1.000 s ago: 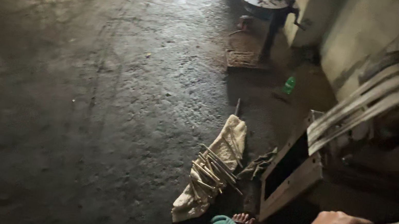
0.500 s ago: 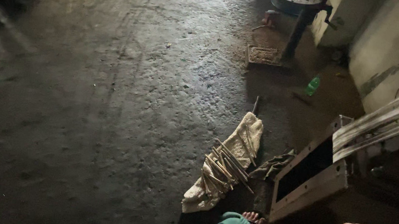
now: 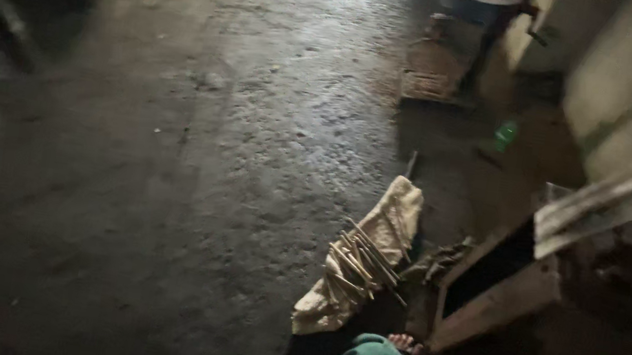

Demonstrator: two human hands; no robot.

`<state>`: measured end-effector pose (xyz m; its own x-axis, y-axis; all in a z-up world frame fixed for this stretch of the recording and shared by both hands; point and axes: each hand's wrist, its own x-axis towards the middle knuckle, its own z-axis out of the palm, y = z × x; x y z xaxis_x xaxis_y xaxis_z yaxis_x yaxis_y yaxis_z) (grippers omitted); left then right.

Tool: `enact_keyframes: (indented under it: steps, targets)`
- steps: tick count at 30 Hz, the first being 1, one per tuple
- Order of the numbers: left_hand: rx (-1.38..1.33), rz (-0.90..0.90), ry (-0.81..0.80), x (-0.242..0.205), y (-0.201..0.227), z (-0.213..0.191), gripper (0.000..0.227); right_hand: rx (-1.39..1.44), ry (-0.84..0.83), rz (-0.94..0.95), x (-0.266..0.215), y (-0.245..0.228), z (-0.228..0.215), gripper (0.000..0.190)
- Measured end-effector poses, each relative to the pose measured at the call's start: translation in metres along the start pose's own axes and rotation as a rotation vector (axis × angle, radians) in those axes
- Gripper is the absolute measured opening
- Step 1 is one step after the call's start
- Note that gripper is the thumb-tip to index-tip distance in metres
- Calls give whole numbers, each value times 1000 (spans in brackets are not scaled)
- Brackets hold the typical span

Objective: The person holds metal rods against a rotating grinding wheel to smooth or shape their ends. They handle the rods one at a time, rotating them while grinding, and place finished rods on a cloth on the floor.

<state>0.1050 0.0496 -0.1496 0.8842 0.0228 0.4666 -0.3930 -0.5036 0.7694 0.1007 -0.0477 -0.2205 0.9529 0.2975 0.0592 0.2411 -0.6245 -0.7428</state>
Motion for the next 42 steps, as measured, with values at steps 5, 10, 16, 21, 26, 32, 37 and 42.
enact_keyframes:
  steps: [5,10,16,21,26,32,37,42]
  targets:
    - [-430,-96,-76,-21,38,-34,37,5,82,6,-30,4,-21,44]
    - [-1048,59,-264,-37,64,-64,21,-5,252,-138,-66,-36,-53,54]
    - [-1075,271,-269,-33,85,-75,52,-228,287,-321,-80,-74,-83,77]
    - [-1317,166,-319,-35,87,-68,50,-246,362,-434,-86,-86,-98,47]
    - [-1435,148,-232,-32,94,-58,46,-206,515,-501,-97,-110,-112,64]
    - [-1646,-266,-146,-31,129,-49,31,-125,656,-312,-111,-101,-137,39]
    - [-1567,-233,-228,-24,145,-43,21,-357,727,-279,-102,-71,-155,32]
    - [-1492,-197,-272,-14,147,-43,23,-278,825,-399,-97,-79,-161,29]
